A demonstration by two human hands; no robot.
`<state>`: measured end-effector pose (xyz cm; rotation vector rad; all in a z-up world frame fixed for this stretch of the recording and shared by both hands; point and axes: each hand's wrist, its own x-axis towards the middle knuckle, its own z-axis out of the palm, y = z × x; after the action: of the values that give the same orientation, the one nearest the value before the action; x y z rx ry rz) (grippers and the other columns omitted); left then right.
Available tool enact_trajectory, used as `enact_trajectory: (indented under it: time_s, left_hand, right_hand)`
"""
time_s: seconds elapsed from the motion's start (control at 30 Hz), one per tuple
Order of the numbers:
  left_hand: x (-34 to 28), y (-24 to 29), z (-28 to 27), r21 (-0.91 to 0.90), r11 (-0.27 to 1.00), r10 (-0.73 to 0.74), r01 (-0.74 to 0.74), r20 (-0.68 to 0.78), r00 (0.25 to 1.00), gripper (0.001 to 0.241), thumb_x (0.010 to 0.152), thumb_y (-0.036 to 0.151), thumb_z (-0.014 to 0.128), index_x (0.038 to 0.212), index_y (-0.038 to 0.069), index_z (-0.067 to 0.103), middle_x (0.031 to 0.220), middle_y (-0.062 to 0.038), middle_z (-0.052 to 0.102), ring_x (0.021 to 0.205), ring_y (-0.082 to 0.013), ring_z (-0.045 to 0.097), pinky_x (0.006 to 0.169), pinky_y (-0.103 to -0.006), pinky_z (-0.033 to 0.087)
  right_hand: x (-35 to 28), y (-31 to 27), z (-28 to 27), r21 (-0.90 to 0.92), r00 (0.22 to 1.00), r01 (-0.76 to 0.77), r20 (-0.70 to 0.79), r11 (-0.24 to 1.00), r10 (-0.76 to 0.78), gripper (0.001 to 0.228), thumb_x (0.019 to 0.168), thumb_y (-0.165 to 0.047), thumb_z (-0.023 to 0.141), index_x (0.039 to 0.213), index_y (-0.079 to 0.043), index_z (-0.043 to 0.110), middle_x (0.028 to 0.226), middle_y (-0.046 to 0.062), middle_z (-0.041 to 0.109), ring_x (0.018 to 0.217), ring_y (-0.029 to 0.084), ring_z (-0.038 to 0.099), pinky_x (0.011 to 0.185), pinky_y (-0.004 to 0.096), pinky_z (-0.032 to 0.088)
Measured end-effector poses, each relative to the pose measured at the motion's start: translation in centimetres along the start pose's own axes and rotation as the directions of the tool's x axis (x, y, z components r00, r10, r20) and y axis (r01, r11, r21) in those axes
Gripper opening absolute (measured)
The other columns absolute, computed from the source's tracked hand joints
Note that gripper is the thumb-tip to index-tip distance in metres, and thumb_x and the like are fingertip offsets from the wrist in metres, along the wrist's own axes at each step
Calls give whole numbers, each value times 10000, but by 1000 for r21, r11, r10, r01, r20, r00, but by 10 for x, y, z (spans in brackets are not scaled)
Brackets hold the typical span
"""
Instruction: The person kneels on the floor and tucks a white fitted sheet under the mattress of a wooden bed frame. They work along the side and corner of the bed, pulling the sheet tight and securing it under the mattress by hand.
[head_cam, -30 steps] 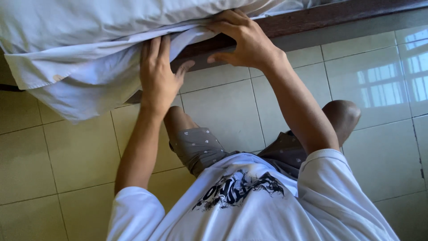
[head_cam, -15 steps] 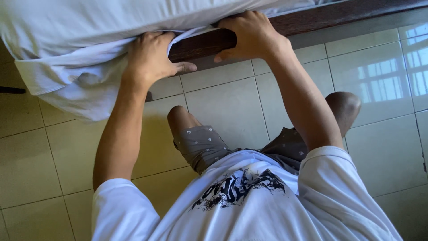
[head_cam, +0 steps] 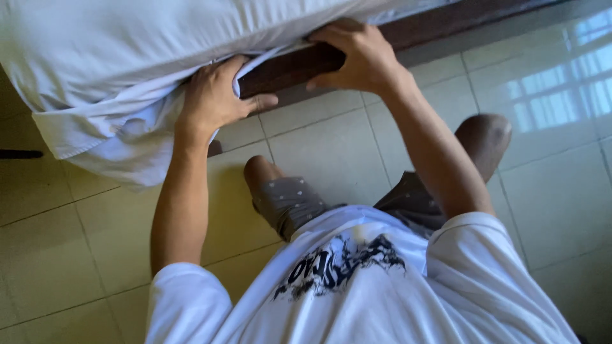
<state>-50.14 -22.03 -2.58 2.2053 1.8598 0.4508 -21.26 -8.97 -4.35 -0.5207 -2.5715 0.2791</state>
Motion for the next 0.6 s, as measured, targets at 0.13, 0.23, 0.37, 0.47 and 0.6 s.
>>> enact_trajectory:
  time_s: [0.13, 0.23, 0.37, 0.47, 0.6]
  left_hand:
    - [-9, 6, -9, -70, 996, 55, -63, -110, 992, 701, 863, 693, 772, 1226, 101, 674, 1054, -176, 759, 960, -483, 667, 782, -534, 487]
    - [-20, 5, -19, -257, 949, 128, -183, -216, 968, 616, 1001, 473, 743, 1309, -54, 655, 1061, -204, 775, 872, -323, 749, 786, -476, 591]
    - [-35, 25, -23, -197, 915, 264, -352, -365, 893, 474, 975, 53, 840, 1351, -86, 589, 1330, -276, 660, 1213, -407, 665, 1090, -462, 537]
    - [-38, 33, -21, 88, 950, 308, -300, -420, 853, 456, 1012, 98, 834, 1392, -29, 615, 1381, -181, 644, 1228, -344, 650, 1058, -457, 502]
    - [-25, 35, -8, 255, 966, 114, -32, -315, 942, 615, 947, 324, 852, 1431, 53, 587, 1348, -156, 657, 1210, -339, 590, 1030, -477, 438]
  right_hand:
    - [4, -18, -9, 123, 985, 109, -147, 986, -90, 756, 895, -488, 886, 1320, 96, 665, 1219, 254, 727, 1116, 427, 707, 942, 535, 585]
    - [12, -20, -8, 92, 1000, -31, 1, 995, 31, 702, 927, -547, 828, 1354, -4, 699, 1259, 213, 731, 1105, 404, 704, 814, 514, 565]
    - [21, -19, -3, 95, 998, -48, 51, 994, 43, 627, 922, -468, 853, 1372, -52, 716, 1297, 185, 726, 1201, 373, 653, 890, 505, 529]
    - [21, -19, 3, 57, 996, -61, 75, 996, 57, 512, 924, -406, 872, 1300, -78, 761, 1223, 150, 763, 1131, 350, 690, 855, 495, 528]
    - [19, -17, -3, 115, 999, -33, 32, 993, 29, 402, 949, -309, 882, 1234, -47, 774, 1196, 132, 765, 1129, 332, 682, 927, 456, 500]
